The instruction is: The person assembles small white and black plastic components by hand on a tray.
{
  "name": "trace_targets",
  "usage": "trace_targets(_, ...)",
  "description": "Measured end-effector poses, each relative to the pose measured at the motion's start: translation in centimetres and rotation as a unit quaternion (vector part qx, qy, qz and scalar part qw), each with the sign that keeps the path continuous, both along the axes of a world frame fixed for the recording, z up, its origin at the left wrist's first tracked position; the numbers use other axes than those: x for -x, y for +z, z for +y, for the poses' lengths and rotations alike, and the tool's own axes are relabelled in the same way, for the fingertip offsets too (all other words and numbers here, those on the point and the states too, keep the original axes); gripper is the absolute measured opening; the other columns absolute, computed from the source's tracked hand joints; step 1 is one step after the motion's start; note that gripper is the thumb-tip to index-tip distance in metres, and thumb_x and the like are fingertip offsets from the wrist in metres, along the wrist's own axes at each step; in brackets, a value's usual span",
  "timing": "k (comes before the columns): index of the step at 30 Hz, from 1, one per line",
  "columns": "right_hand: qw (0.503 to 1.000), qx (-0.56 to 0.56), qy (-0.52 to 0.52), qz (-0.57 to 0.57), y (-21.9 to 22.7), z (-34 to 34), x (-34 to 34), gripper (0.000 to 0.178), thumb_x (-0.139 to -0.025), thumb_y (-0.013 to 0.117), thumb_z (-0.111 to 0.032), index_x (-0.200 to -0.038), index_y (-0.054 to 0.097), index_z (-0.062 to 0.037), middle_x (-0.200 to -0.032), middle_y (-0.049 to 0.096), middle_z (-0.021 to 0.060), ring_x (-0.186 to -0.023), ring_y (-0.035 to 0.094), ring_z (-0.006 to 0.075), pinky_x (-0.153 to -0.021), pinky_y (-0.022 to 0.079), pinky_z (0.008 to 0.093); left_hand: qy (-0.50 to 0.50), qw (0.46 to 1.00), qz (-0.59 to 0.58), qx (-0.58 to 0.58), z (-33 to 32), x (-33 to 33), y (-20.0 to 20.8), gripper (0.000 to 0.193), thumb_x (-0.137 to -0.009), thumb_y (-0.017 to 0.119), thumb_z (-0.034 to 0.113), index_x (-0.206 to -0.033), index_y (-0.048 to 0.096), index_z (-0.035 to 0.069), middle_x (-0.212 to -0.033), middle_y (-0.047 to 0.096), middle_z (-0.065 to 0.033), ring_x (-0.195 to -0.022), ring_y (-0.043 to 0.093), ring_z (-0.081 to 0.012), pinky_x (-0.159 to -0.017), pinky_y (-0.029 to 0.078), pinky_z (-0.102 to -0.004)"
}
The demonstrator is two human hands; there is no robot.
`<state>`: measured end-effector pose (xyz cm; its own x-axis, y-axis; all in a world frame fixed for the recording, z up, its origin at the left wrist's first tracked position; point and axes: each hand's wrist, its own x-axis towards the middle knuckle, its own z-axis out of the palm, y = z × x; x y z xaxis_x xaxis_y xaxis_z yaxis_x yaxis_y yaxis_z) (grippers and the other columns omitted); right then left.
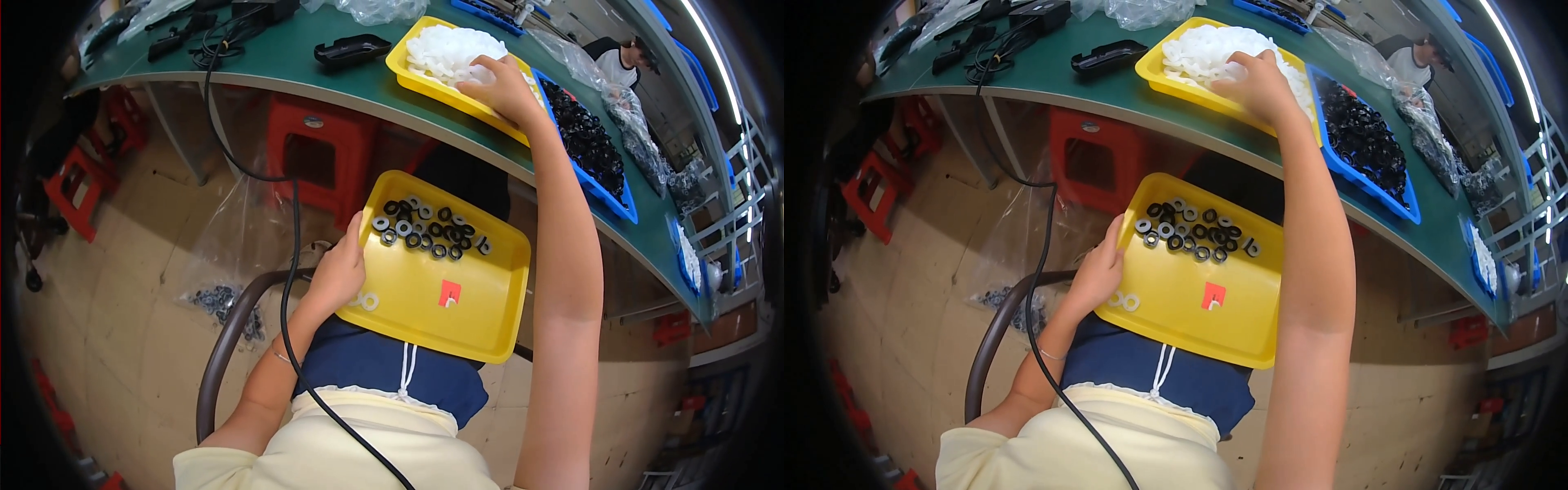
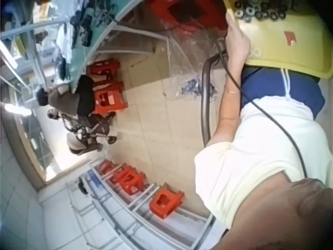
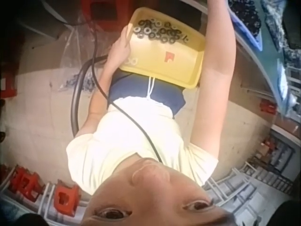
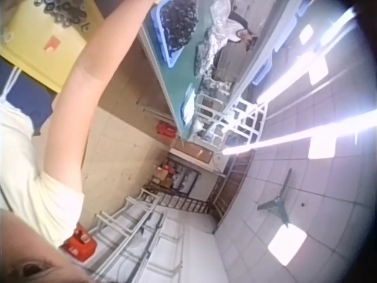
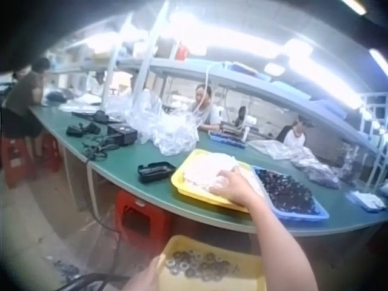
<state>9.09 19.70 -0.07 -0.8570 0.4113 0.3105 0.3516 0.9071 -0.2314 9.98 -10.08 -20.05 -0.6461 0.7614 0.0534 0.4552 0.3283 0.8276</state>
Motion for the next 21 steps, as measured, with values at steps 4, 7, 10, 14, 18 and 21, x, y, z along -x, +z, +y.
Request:
trace_targets(4, 0.996, -0.015, -0.026, 0.081, -0.4, 0.9, 0.8, 0.051, -0.073, 0.071, -0.031, -0.118, 0.062, -0.0083, -0.118, 0.053, 0.0204, -0.105, 0.057, 0.0323, -0.094, 0.045, 0.0367, -0.001, 1.0, -0.002, -0.006, 0.0, 0.0, 0.1, 0.06, -0.088, 0.039, 0.005, -0.143, 0.018, 0.002, -0.124, 0.051, -0.0296, -0.101, 0.057, -0.0438, -0.086, 0.046, -0.0457)
trace_targets(7, 0.991, 0.038, 0.003, 0.13, -0.1, 1.9, 1.2, 0.052, -0.071, 0.072, -0.029, -0.116, 0.062, -0.0045, -0.106, 0.062, 0.0208, -0.097, 0.062, 0.0289, -0.086, 0.049, 0.0365, -0.002, 1.0, -0.009, -0.01, 0.0, 0.1, -0.2, 0.06, -0.088, 0.039, 0.005, -0.143, 0.018, 0.002, -0.125, 0.05, -0.0294, -0.102, 0.057, -0.0435, -0.087, 0.046, -0.045)
trace_targets(10, 0.97, 0.103, 0.008, 0.222, 0.7, 1.4, 1.3, 0.05, -0.071, 0.074, -0.028, -0.112, 0.063, -0.001, -0.096, 0.067, 0.0172, -0.085, 0.065, 0.0246, -0.077, 0.051, 0.0343, 0.0, 1.0, -0.016, -0.014, -0.1, 0.1, 0.0, 0.06, -0.088, 0.04, 0.005, -0.143, 0.019, 0.003, -0.125, 0.05, -0.0289, -0.103, 0.057, -0.0434, -0.087, 0.046, -0.0448)
trace_targets(14, 0.949, 0.192, 0.018, 0.248, 2.8, 0.5, 0.2, 0.044, -0.076, 0.075, -0.024, -0.11, 0.062, 0.001, -0.093, 0.068, 0.0111, -0.077, 0.064, 0.0163, -0.071, 0.051, 0.0286, 0.01, 1.0, -0.009, 0.003, -0.1, -0.1, 0.2, 0.059, -0.088, 0.04, 0.005, -0.143, 0.019, 0.004, -0.124, 0.051, -0.0282, -0.104, 0.057, -0.0433, -0.086, 0.046, -0.0451)
trace_targets(18, 0.928, 0.22, 0.013, 0.3, 3.4, 1.3, -1.5, 0.041, -0.077, 0.075, -0.026, -0.107, 0.062, -0.0001, -0.089, 0.065, 0.0077, -0.077, 0.06, 0.0143, -0.068, 0.049, 0.0274, 0.002, 1.0, -0.023, 0.013, 0.3, -0.3, 0.3, 0.059, -0.088, 0.04, 0.006, -0.144, 0.019, 0.004, -0.125, 0.051, -0.0283, -0.104, 0.056, -0.0428, -0.087, 0.045, -0.045)
trace_targets(21, 0.908, 0.285, 0.033, 0.306, 3.7, -0.3, -3.6, 0.039, -0.078, 0.075, -0.027, -0.106, 0.062, -0.0027, -0.087, 0.063, 0.0043, -0.075, 0.057, 0.0115, -0.064, 0.046, 0.0256, 0.0, 1.0, 0.005, -0.028, 0.4, -0.3, -0.4, 0.059, -0.088, 0.043, 0.007, -0.143, 0.021, 0.003, -0.115, 0.056, -0.0276, -0.099, 0.058, -0.0414, -0.084, 0.046, -0.0456)
